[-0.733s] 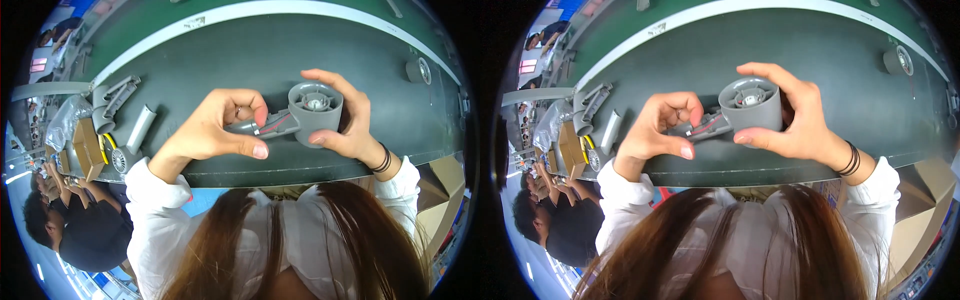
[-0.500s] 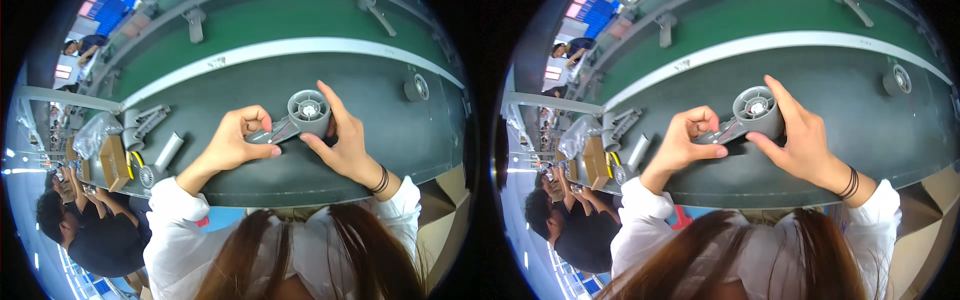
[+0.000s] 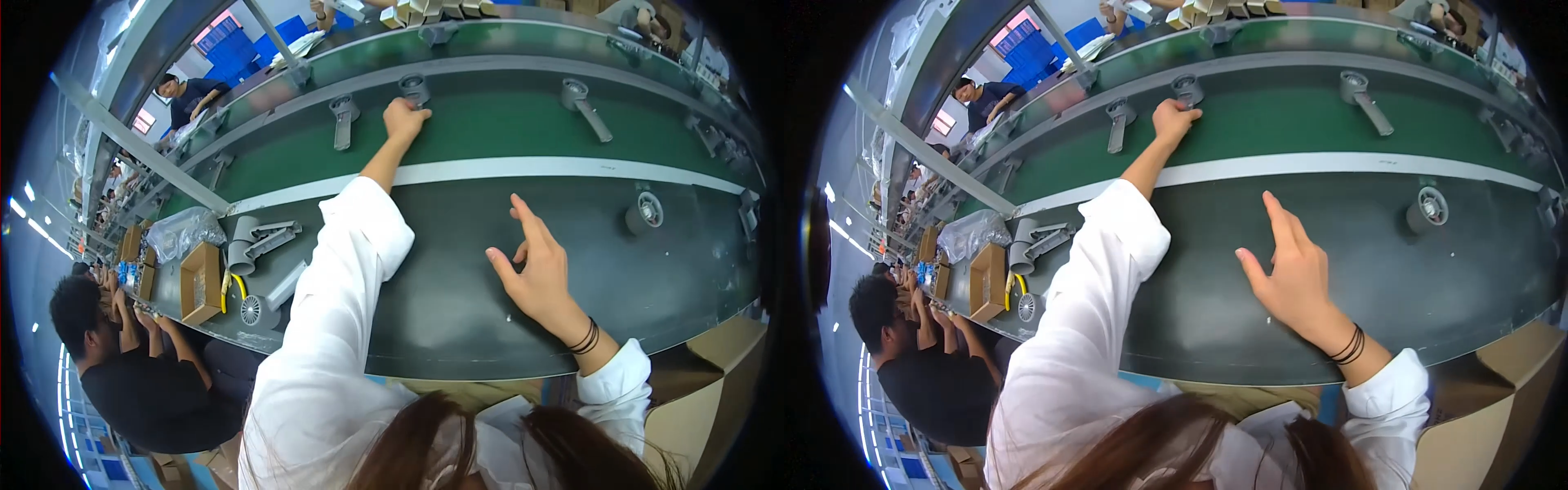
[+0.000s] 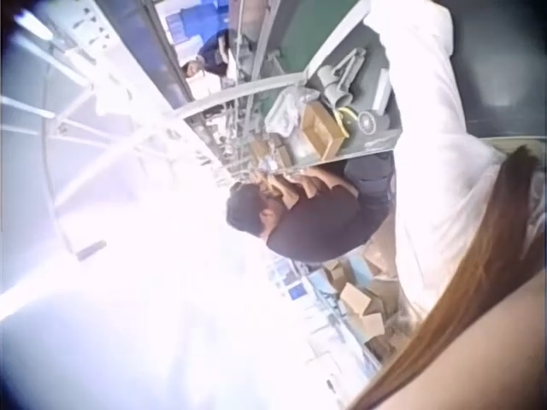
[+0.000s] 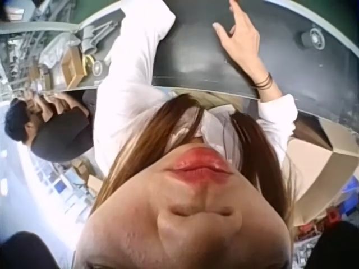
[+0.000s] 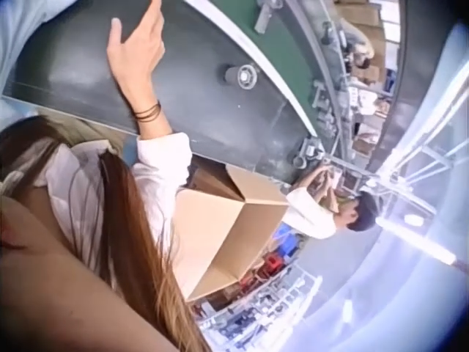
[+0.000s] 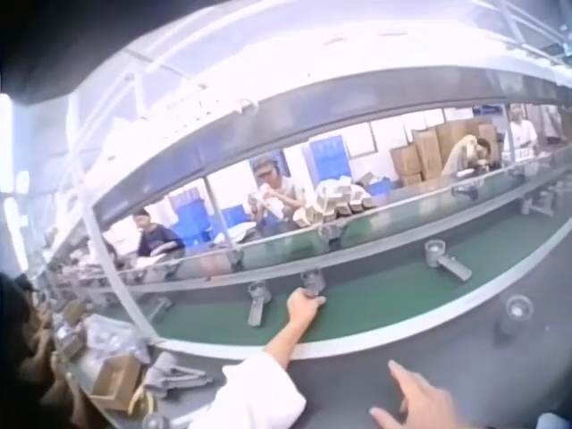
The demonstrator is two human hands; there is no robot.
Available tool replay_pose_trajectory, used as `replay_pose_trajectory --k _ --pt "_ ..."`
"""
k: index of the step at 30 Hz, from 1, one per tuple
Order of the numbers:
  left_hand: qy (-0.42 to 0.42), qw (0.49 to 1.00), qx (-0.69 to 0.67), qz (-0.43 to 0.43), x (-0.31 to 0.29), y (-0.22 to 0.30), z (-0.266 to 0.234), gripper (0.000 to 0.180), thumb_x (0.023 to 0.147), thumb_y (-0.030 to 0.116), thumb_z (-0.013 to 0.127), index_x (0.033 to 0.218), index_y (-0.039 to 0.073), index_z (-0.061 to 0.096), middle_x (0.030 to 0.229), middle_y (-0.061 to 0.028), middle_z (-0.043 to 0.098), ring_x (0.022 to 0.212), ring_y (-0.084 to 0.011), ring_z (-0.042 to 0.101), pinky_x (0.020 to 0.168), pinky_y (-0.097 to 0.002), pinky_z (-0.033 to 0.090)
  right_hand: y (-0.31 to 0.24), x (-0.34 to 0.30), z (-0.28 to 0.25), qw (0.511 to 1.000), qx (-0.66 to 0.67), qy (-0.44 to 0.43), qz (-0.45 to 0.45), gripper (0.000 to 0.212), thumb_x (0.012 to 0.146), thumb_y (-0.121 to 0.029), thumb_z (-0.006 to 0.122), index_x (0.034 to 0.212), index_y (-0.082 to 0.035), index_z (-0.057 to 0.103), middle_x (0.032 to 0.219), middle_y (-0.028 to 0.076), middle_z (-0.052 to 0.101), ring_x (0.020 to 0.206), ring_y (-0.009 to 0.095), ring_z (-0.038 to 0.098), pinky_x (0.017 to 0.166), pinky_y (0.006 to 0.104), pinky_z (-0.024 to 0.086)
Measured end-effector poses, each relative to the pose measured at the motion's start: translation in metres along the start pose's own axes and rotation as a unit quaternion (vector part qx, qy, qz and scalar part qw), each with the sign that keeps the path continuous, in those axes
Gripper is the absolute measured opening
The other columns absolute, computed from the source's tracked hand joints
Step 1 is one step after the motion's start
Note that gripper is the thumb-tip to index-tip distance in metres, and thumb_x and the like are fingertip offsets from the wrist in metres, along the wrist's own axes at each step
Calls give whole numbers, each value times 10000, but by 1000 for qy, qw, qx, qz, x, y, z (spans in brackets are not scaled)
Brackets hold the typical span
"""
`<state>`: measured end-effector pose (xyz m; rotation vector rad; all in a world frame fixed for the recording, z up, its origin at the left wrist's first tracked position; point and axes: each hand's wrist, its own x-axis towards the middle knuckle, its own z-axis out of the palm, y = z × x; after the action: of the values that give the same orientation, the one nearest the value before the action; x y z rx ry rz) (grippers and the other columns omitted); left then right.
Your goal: The person assembles portable fans by hand, joining fan housings, fan motors, internal wires, and fan casings.
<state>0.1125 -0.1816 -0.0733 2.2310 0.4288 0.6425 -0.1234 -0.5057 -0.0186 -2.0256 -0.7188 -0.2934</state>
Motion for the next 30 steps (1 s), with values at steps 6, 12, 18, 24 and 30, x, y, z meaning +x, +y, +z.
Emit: replay_pose_trajectory --k 6,12,18,24,30 --pt "36 973 190 125 8 12 -57 668 554 332 865 1022 -38 566 937 -231 645 934 -345 626 830 -404 487 7 9 -14 992 -48 118 -18 641 733 -112 740 1320 -47 489 1200 141 587 596 152 526 593 264 469" --pt "-244 883 358 181 -44 51 -221 535 558 288 838 977 8 657 968 -173 673 931 -328 641 796 -389 501 38 29 -61 921 -325 208 -53 479 821 -206 703 1244 -41 552 1263 151 554 1124 303 555 850 365 491" --pt "-451 834 316 28 -169 60 -329 476 626 202 816 1032 8 660 993 -137 677 893 -268 642 780 -358 514 82 36 -103 856 -463 216 74 520 850 -422 633 1282 -148 541 1374 103 471 1161 342 493 958 411 419" --pt "-374 856 356 37 -242 25 -310 614 660 205 797 1185 7 548 982 -211 642 953 -345 618 810 -421 499 104 34 -127 817 -516 224 124 596 842 -539 581 1320 -189 516 1407 75 443 1186 359 471 947 432 432" --pt "-334 843 419 49 -253 21 -301 554 679 164 748 1172 14 545 930 -211 643 897 -377 624 791 -447 506 117 35 -141 786 -543 214 203 640 821 -562 591 1336 -195 490 1412 106 425 1179 393 468 913 469 449"
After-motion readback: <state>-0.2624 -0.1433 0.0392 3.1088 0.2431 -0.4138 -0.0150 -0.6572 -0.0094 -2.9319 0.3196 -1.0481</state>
